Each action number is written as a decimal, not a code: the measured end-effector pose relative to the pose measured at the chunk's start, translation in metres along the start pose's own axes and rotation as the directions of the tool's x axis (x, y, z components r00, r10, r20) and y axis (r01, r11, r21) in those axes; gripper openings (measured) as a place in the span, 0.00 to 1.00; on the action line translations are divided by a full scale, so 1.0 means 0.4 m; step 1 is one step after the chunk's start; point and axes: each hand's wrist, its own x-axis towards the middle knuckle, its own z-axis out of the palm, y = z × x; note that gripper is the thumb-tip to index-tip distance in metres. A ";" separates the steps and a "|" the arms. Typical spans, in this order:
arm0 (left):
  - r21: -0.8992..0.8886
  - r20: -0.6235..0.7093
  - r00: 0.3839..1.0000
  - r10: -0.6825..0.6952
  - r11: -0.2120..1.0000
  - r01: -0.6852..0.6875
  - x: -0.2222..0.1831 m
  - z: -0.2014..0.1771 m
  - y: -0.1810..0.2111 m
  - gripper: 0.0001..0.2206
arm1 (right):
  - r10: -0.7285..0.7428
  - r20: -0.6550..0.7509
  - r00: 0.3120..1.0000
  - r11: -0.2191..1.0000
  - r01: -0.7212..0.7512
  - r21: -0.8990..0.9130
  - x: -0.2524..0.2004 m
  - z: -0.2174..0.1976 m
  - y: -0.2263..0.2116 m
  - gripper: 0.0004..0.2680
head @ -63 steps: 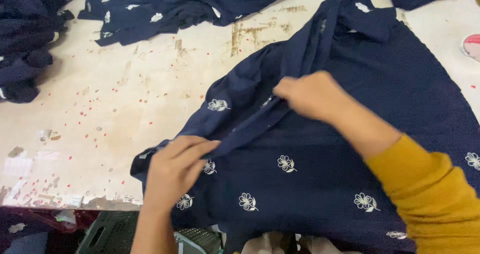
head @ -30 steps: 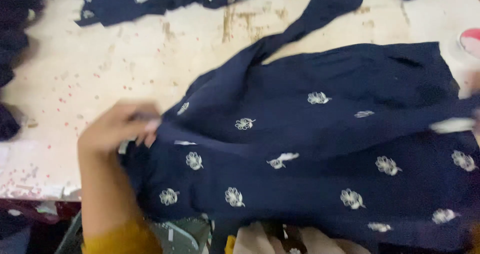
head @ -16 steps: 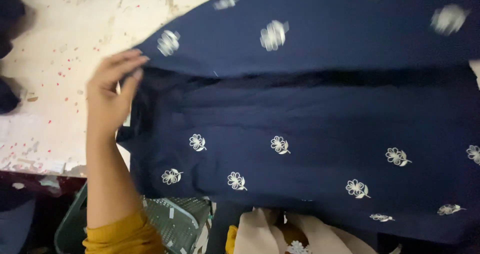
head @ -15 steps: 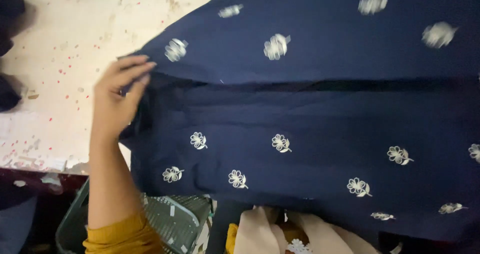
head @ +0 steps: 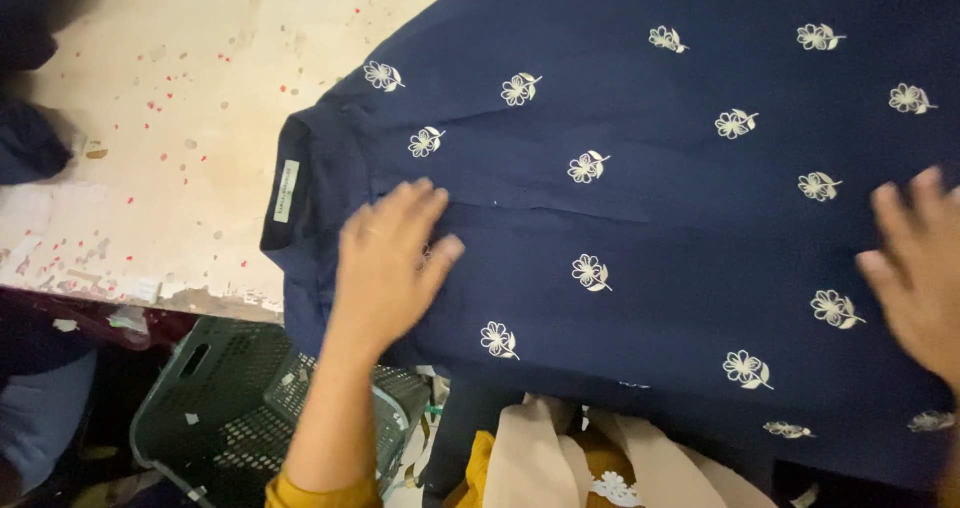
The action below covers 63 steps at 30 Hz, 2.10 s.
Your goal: Trimming loose threads from an embroidered garment using snips and then folding it on a work table.
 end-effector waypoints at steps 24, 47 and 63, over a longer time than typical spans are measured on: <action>-0.029 0.000 0.936 -0.351 0.936 0.351 -0.090 0.039 0.063 0.33 | -0.560 -0.132 0.818 0.828 0.556 -0.068 0.658 0.464 -0.741 0.09; -0.020 0.023 0.926 -0.377 0.926 0.377 -0.093 0.044 0.066 0.34 | -0.562 -0.316 0.764 0.799 0.601 0.032 0.660 0.424 -0.774 0.12; -0.082 0.022 0.921 -0.389 0.918 0.389 -0.087 0.035 0.065 0.37 | -0.662 -0.143 0.736 0.747 0.662 -0.056 0.653 0.408 -0.773 0.13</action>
